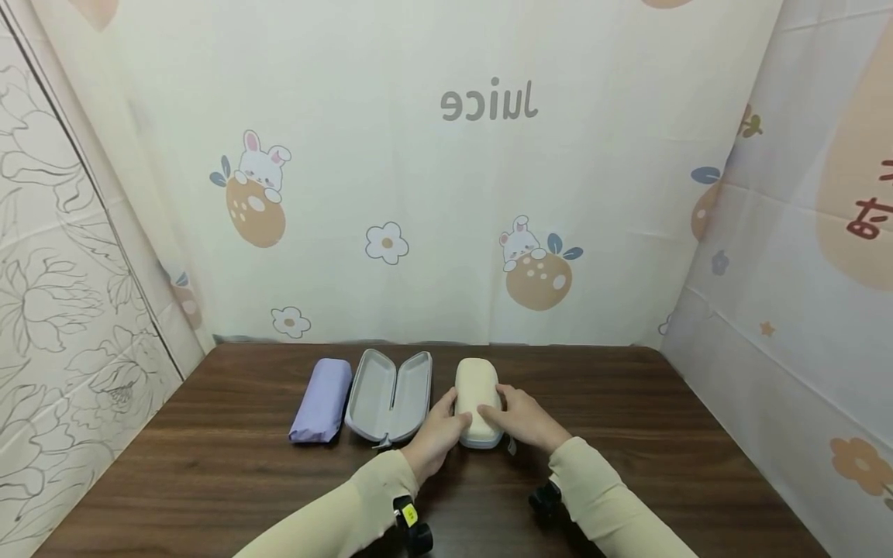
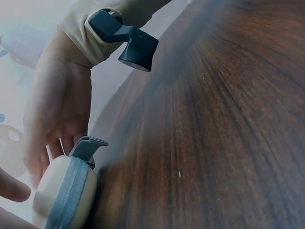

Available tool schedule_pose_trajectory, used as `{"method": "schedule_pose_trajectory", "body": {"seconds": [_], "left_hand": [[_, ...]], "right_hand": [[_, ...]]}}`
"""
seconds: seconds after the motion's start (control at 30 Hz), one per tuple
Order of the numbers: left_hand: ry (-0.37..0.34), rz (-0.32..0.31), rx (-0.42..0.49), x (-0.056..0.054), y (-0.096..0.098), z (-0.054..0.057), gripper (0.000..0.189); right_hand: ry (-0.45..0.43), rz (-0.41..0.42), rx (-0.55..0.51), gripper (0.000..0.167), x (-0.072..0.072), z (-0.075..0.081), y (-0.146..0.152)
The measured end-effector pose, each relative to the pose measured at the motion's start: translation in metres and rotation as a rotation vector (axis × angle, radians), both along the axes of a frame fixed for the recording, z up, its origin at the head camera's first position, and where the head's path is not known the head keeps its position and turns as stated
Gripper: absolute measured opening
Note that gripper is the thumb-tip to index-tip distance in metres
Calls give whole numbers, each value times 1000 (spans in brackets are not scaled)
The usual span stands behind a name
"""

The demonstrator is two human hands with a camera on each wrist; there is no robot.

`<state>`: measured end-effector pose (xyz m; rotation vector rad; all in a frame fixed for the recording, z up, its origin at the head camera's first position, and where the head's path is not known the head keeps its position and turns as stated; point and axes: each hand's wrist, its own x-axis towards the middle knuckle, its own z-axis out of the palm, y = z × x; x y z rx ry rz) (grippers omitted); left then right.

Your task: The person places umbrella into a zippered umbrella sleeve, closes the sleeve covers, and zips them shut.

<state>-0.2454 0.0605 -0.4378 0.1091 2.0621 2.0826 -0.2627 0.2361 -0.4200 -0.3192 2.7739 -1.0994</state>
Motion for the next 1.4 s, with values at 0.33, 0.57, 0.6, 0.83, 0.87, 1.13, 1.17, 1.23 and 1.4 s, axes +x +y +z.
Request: {"method": "schedule_pose_trajectory", "body": {"seconds": [0.33, 0.57, 0.6, 0.83, 0.87, 1.13, 1.17, 1.23, 1.4], "left_hand": [[13, -48, 48, 2, -6, 15, 69], [16, -80, 87, 3, -15, 27, 70], [21, -79, 85, 3, -17, 28, 70], [50, -90, 115, 1, -28, 32, 71], [55, -84, 110, 1, -31, 34, 71], [92, -47, 21, -4, -57, 43, 74], [98, -43, 6, -5, -62, 44, 74], [119, -31, -23, -7, -70, 44, 74], [178, 25, -83, -11, -90, 44, 70]], "right_hand": [[144, 17, 54, 61, -1, 5, 2], [221, 7, 8, 51, 2, 14, -2], [229, 8, 1, 51, 1, 15, -4], [246, 21, -62, 48, -1, 24, -20], [245, 26, -70, 48, -1, 25, -23], [184, 38, -137, 49, -7, 27, -45], [176, 40, -144, 49, -8, 26, -48], [166, 47, -154, 50, -10, 26, -53], [122, 59, -199, 53, -14, 26, -67]]}}
